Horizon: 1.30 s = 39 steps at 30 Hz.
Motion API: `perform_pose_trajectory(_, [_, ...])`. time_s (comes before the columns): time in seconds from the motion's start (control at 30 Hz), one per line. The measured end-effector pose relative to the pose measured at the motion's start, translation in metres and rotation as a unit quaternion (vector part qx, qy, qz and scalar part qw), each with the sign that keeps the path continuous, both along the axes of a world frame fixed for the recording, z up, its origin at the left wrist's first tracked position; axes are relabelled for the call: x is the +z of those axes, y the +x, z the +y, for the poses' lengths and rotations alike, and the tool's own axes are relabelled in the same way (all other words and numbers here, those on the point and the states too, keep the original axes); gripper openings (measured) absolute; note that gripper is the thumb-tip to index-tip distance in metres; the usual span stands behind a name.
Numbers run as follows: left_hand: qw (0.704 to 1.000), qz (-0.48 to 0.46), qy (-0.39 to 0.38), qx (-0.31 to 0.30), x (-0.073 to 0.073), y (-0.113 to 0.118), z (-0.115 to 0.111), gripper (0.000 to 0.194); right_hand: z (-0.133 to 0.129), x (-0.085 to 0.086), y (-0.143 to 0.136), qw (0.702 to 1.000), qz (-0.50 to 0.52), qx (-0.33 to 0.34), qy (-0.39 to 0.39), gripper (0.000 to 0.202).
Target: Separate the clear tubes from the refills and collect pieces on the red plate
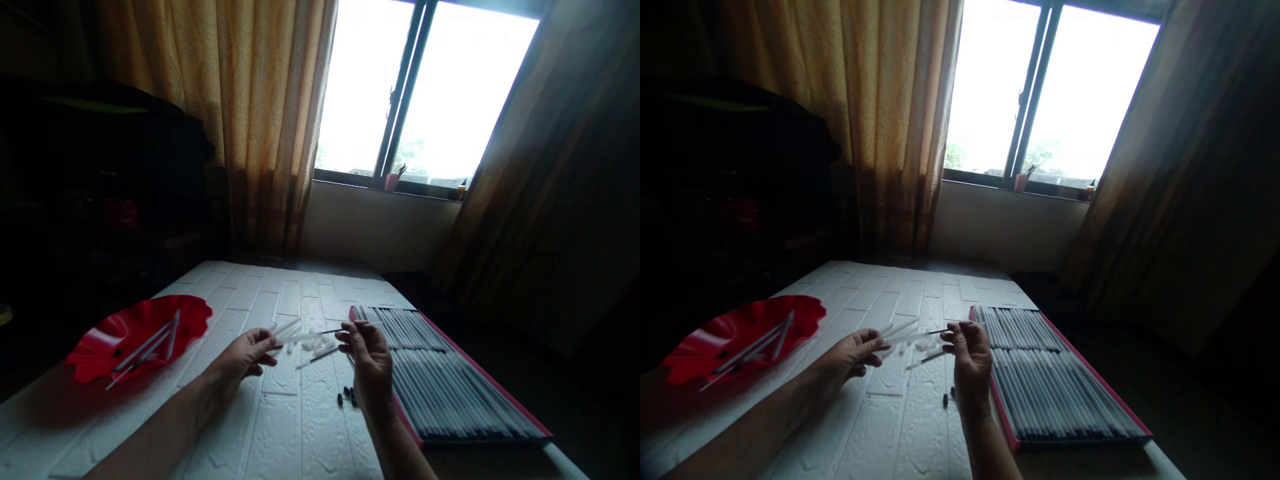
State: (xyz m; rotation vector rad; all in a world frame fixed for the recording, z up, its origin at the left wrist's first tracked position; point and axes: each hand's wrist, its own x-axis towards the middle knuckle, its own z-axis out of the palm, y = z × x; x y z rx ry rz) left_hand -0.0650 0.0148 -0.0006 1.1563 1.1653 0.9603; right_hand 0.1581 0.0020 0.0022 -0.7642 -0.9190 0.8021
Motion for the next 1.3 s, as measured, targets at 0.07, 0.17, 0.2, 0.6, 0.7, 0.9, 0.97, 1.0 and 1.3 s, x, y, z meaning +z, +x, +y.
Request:
perform_pose_trajectory(0.07, [0.998,0.024,-0.007,-0.053,-0.001,0.006,-0.004,0.043,0.003,0.001,0.005,0.999,0.013,0.026,-0.043,0.031])
perform_pose_trajectory(0.17, [0.986,0.077,0.059,-0.133,0.0,0.016,-0.014,0.026,0.001,0.003,0.007,0.989,-0.052,0.109,-0.084,0.028])
perform_pose_trajectory(0.2, [0.977,0.104,0.102,-0.157,0.001,0.019,-0.017,0.019,-0.002,0.004,0.006,0.983,-0.084,0.139,-0.089,0.028])
perform_pose_trajectory(0.6, [0.967,0.077,0.221,-0.104,-0.013,0.021,-0.011,0.035,-0.02,0.012,0.03,0.84,-0.529,0.057,-0.107,0.025])
perform_pose_trajectory(0.7, [0.966,0.083,0.226,-0.097,-0.016,0.022,-0.011,0.037,-0.037,0.01,0.033,0.702,-0.691,0.002,-0.17,0.018])
perform_pose_trajectory(0.9, [0.931,0.213,0.282,-0.09,-0.01,0.02,-0.014,0.022,-0.05,-0.007,0.022,0.616,-0.772,-0.015,-0.157,0.017])
perform_pose_trajectory(0.97, [0.915,0.263,0.293,-0.086,-0.006,0.019,-0.015,0.017,-0.046,-0.002,0.018,0.652,-0.746,-0.007,-0.133,0.018])
perform_pose_trajectory(1.0, [0.907,0.285,0.298,-0.085,-0.004,0.019,-0.016,0.016,-0.042,0.002,0.016,0.679,-0.725,-0.002,-0.118,0.017])
perform_pose_trajectory(1.3, [0.877,0.333,0.34,-0.065,-0.018,0.015,-0.011,0.033,0.008,0.008,0.0,0.961,-0.23,0.136,-0.062,0.034])
